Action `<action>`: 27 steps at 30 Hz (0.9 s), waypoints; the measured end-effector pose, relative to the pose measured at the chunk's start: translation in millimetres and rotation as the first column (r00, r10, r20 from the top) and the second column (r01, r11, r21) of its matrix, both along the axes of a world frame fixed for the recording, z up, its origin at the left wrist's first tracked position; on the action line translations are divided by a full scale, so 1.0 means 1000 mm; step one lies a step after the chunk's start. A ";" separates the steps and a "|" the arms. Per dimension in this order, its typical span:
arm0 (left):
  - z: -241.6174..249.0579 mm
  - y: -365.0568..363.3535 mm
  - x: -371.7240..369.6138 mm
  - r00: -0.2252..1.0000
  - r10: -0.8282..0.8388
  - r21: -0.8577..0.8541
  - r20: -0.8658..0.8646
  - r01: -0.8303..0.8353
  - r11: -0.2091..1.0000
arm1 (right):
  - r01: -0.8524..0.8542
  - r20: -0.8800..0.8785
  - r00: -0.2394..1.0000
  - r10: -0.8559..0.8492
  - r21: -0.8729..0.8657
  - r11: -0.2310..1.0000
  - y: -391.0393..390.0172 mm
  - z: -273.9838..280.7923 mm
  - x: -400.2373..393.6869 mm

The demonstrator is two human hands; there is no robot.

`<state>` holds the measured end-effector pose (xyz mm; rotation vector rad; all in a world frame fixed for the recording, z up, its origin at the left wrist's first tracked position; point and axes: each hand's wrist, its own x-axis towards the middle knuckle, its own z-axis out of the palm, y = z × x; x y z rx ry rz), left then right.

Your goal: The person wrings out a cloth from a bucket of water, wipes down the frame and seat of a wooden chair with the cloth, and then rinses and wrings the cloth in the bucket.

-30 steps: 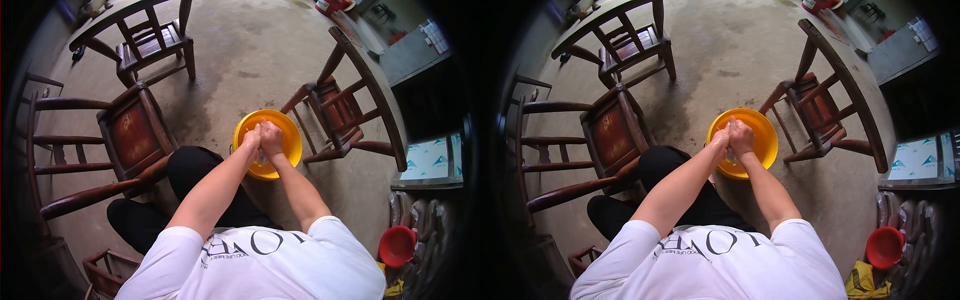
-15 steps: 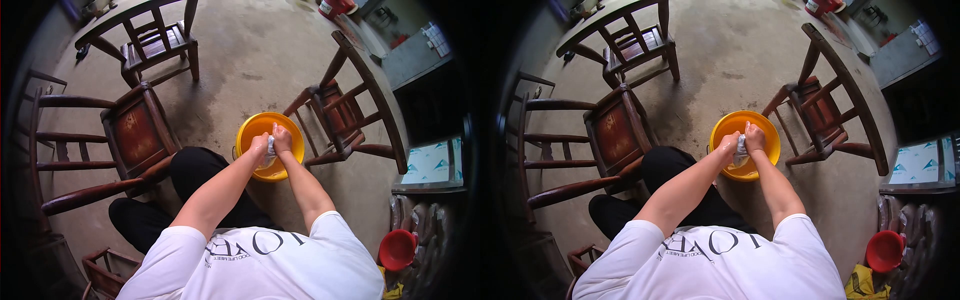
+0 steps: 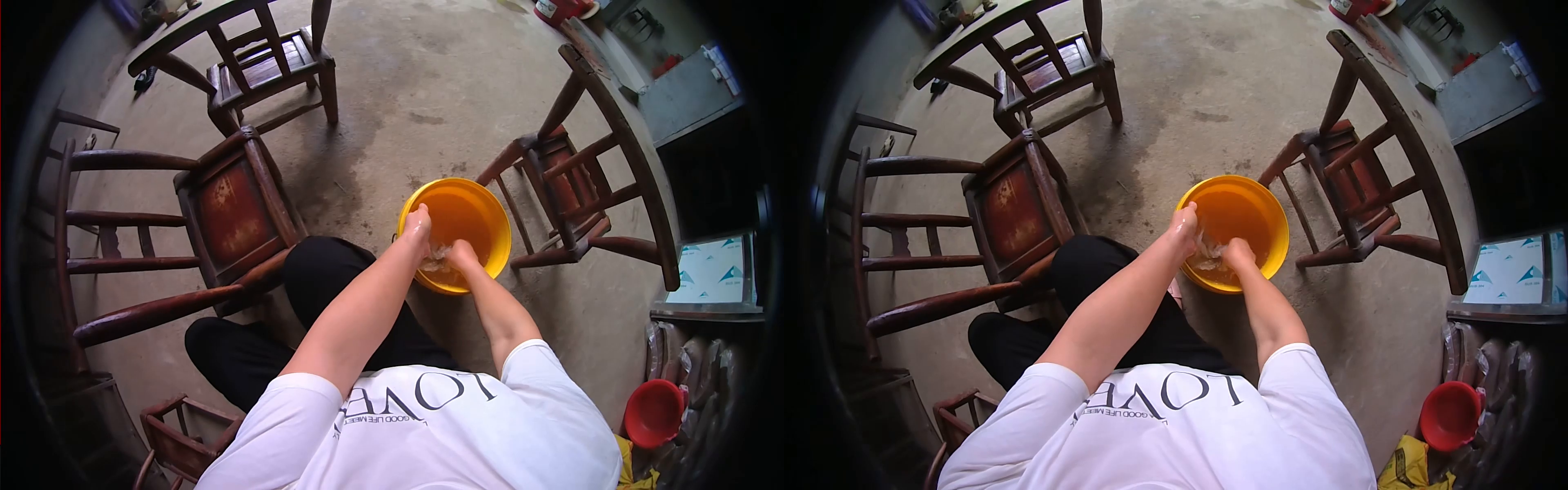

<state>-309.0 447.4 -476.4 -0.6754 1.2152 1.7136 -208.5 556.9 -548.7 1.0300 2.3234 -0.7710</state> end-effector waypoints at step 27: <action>0.001 0.014 0.021 0.969 -0.211 0.085 -0.131 0.223 0.971 | 0.108 -0.562 0.826 0.040 0.228 0.968 0.002 0.051 -0.025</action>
